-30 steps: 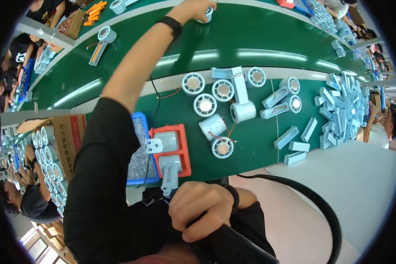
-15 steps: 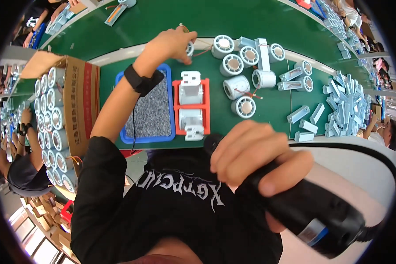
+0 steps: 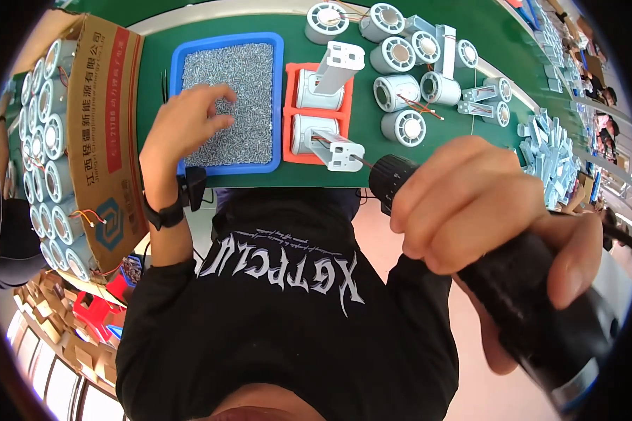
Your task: The person picks up a screw from a tray, places it into a fan component, and drives it in with a power screwdriver. They then set the screwdriver down, pick up a fan motor and a plastic housing, fit them together, and place the assembly into a red jig.
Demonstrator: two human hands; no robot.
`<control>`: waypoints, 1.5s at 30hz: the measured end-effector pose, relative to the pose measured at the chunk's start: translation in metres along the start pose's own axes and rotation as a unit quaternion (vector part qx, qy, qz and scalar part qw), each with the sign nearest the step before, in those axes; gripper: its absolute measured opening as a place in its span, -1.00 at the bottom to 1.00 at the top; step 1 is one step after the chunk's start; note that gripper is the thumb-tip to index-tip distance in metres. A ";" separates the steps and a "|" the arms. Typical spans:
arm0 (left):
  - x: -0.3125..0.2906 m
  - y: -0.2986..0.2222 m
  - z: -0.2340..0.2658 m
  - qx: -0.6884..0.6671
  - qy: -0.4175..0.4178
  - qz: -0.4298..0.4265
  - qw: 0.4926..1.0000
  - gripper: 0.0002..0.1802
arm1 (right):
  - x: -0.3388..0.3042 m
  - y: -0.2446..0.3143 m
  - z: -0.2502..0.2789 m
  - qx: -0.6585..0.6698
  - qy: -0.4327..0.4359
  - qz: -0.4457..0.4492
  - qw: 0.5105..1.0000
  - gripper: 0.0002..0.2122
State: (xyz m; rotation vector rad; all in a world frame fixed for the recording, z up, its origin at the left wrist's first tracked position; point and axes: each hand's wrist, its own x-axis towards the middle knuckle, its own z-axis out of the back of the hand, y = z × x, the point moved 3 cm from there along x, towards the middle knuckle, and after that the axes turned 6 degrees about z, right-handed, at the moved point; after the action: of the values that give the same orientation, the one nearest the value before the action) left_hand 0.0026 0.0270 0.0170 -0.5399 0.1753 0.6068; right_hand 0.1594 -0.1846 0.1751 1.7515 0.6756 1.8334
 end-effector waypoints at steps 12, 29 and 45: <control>-0.001 0.010 -0.018 -0.085 -0.073 -0.047 0.993 -0.93 | 0.004 -0.014 -0.013 0.001 0.002 -0.019 1.000 -0.25; -0.025 -0.045 -0.051 -0.464 -0.085 -0.192 0.861 -0.86 | -0.002 -0.017 -0.011 -0.022 0.003 -0.009 1.000 -0.26; -0.024 -0.064 -0.079 -0.413 -0.159 -0.209 0.872 -0.79 | 0.000 -0.036 -0.004 0.078 0.001 0.016 0.997 -0.36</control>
State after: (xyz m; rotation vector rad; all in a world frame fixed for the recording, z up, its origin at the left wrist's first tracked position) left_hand 0.0202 -0.0711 -0.0148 -1.2557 -0.5380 0.3109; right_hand 0.1558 -0.1578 0.1513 1.8682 0.8162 1.8474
